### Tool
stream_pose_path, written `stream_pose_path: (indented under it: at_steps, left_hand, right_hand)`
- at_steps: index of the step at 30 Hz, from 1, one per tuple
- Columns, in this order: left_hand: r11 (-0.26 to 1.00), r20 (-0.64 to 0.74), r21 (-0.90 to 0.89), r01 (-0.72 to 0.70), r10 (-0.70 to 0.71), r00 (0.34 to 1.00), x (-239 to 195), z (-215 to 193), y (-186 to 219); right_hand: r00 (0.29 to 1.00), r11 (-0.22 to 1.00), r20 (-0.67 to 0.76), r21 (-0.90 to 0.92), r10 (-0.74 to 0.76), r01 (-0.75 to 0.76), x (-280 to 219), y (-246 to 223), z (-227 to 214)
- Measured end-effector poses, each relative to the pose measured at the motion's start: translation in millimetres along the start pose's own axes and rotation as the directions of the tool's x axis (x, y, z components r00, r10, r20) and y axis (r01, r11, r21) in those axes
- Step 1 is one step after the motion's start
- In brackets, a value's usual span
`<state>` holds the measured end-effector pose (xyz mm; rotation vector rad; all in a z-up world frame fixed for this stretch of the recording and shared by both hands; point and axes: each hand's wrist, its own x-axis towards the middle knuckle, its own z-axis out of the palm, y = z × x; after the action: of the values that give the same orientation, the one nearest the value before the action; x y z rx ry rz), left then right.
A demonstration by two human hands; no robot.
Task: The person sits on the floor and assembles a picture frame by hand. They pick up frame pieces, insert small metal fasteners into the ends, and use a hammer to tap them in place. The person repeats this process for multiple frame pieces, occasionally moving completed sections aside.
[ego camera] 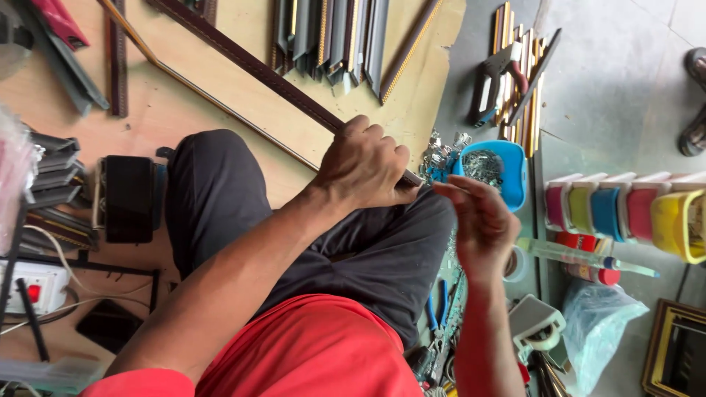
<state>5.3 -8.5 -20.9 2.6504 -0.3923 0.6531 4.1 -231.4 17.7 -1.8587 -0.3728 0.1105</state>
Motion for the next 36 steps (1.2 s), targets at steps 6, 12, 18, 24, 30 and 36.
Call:
stream_pose_path:
  at_steps: [6,12,18,24,30,36]
  left_hand:
    - [0.999,-0.004,-0.036,0.01,-0.01,1.0,-2,-4,1]
    - [1.0,-0.065,-0.028,0.001,-0.003,0.998,-5,0,1]
    - [1.0,-0.03,-0.022,-0.002,0.001,1.0,-6,0,1]
    - [1.0,-0.002,-0.014,0.004,-0.004,1.0,-6,0,3]
    - [0.999,-0.079,0.008,-0.031,0.031,0.996,-8,-3,4]
    - [1.0,-0.023,0.021,-0.004,0.005,1.0,-11,-4,4]
  right_hand:
    - [0.982,0.955,0.01,-0.229,-0.188,0.186,8,-19,34]
    - [0.975,0.918,0.067,-0.329,-0.21,0.22,10,-17,39]
    - [0.981,0.931,0.063,-0.308,-0.185,0.195,11,-15,39]
    - [0.937,0.807,0.111,-0.482,-0.33,0.341,15,-22,42]
    - [0.888,0.672,0.177,-0.596,-0.424,0.44,16,-35,46]
    - [0.861,0.598,0.259,-0.631,-0.437,0.494,16,-41,43]
